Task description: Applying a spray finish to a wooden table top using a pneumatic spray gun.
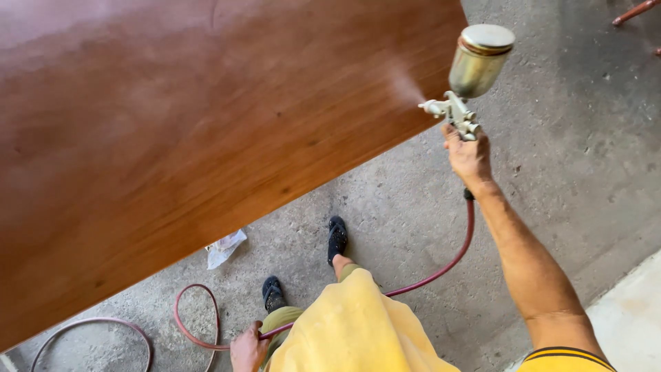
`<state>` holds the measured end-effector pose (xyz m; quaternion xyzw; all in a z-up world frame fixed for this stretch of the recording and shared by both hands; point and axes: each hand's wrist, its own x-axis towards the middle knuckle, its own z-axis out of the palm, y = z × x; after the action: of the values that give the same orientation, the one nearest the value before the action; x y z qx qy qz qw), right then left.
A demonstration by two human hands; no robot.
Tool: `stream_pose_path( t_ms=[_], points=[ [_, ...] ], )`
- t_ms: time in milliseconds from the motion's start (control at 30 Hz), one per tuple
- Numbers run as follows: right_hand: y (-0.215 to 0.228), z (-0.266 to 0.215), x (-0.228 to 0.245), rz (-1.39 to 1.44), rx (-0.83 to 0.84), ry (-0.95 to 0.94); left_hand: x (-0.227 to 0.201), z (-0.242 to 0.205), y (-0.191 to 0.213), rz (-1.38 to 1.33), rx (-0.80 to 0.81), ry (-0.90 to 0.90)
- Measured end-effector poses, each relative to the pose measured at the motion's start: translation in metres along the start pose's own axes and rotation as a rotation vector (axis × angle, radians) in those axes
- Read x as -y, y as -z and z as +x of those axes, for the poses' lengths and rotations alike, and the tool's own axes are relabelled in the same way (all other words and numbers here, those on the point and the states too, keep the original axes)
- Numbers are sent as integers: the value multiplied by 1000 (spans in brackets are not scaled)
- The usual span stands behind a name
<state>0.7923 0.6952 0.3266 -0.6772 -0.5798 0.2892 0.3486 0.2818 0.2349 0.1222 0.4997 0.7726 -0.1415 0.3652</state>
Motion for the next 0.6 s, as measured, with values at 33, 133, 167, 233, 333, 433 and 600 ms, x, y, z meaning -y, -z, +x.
stream_pose_path(
  t_ms=[33,133,167,233,333,433,600],
  points=[
    [9,11,-13,5,1,2,-5,1,-2,1,-5,3],
    [37,44,-47,-182,-57,-53,-25,8,-5,-31,13,-13],
    [45,54,-54,-155,-76,-35,-32,9,-4,-59,14,-16],
    [60,74,-70,-128,-100,-24,-45,8,1,-80,17,-23],
    [81,107,-88,-154,-204,-61,-66,10,6,-116,28,26],
    [94,129,-86,-294,-255,-104,-78,11,15,-166,22,4],
    [93,137,-63,-112,-232,-162,-101,-1,36,-169,61,101]
  ],
)
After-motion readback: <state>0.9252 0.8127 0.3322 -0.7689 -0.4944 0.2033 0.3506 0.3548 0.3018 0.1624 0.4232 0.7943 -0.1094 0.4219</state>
